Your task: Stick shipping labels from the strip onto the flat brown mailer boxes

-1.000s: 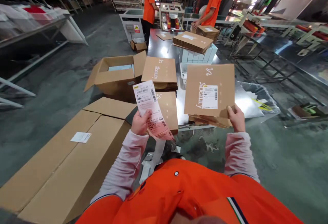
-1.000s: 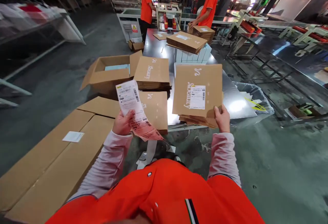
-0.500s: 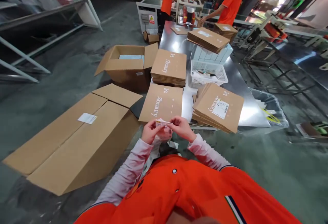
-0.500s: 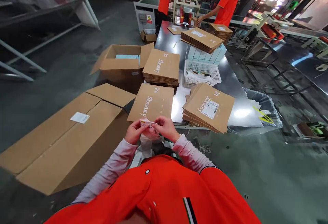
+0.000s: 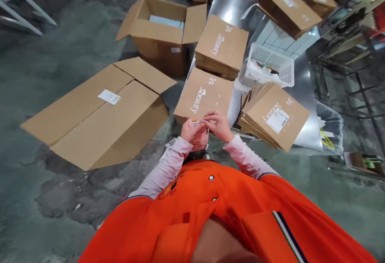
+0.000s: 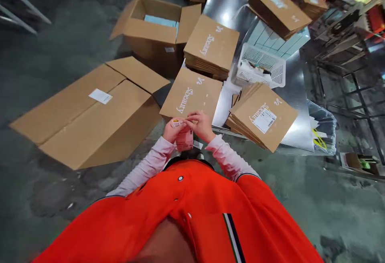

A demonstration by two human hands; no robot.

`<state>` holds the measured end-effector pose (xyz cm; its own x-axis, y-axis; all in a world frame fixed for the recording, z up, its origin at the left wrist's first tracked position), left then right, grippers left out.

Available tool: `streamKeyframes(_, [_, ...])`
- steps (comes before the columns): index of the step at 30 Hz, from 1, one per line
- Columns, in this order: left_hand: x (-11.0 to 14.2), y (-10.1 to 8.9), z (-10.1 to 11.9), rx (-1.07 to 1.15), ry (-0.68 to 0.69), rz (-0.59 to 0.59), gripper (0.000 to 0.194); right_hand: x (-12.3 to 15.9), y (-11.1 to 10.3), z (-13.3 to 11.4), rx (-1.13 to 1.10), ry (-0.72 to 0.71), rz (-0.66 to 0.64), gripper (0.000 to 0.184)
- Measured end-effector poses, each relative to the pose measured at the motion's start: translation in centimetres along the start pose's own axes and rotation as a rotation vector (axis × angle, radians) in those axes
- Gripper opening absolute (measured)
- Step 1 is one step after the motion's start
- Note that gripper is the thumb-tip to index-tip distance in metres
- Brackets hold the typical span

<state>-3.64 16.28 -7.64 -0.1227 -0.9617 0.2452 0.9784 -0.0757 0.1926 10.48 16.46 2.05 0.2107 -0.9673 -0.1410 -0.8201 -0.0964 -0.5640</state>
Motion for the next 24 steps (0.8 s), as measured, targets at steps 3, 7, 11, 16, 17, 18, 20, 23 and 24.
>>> streamKeyframes(3, [-0.9, 0.7, -3.2, 0.017, -0.145, -0.185, 0.056, -2.9, -1.9, 1.3, 0.025, -0.023, 0.150, 0.015])
streamKeyframes(7, [0.2, 0.4, -6.2, 0.028, -0.274, -0.336, 0.056, -8.3, -5.1, 5.6, 0.123, 0.088, 0.310, 0.016])
streamKeyframes(11, [1.7, -0.9, -7.0, 0.050, -0.327, -0.371, 0.057, -11.2, -4.8, 11.2, 0.213, 0.295, 0.289, 0.022])
streamKeyframes(16, [3.8, -2.8, -8.2, -0.022, -0.379, -0.409, 0.053, -10.1, -3.9, 12.2, 0.533, 0.443, 0.285, 0.070])
streamKeyframes(17, [4.6, -3.2, -8.6, -0.049, -0.408, -0.429, 0.051, -10.3, -3.7, 11.7, 0.598, 0.423, 0.252, 0.083])
streamKeyframes(18, [5.4, -3.5, -8.8, -0.080, -0.435, -0.458, 0.048, -10.9, -3.0, 11.1, 0.653, 0.364, 0.172, 0.091])
streamKeyframes(20, [7.1, -4.2, -8.4, -0.140, -0.462, -0.535, 0.043, -12.2, -0.1, 9.7, 0.718, 0.157, -0.103, 0.088])
streamKeyframes(23, [7.5, -5.4, -4.6, -0.191, -0.382, -0.554, 0.041, -12.0, 3.6, 8.6, 0.735, 0.012, -0.363, 0.073])
streamKeyframes(24, [6.8, -6.0, -2.7, -0.192, -0.314, -0.502, 0.042, -11.3, 4.2, 8.4, 0.734, 0.025, -0.358, 0.073])
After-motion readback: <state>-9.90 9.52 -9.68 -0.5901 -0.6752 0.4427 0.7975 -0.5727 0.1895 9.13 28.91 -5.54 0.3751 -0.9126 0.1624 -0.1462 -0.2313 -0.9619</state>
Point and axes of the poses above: each hand's wrist, its own x-axis away from the middle knuckle, its own y-axis out of the palm, z = x × y, the point moved 9 cm from there along -x, towards the middle knuckle, and after that the axes turned 7 degrees about -z, right-handed, at the moved point
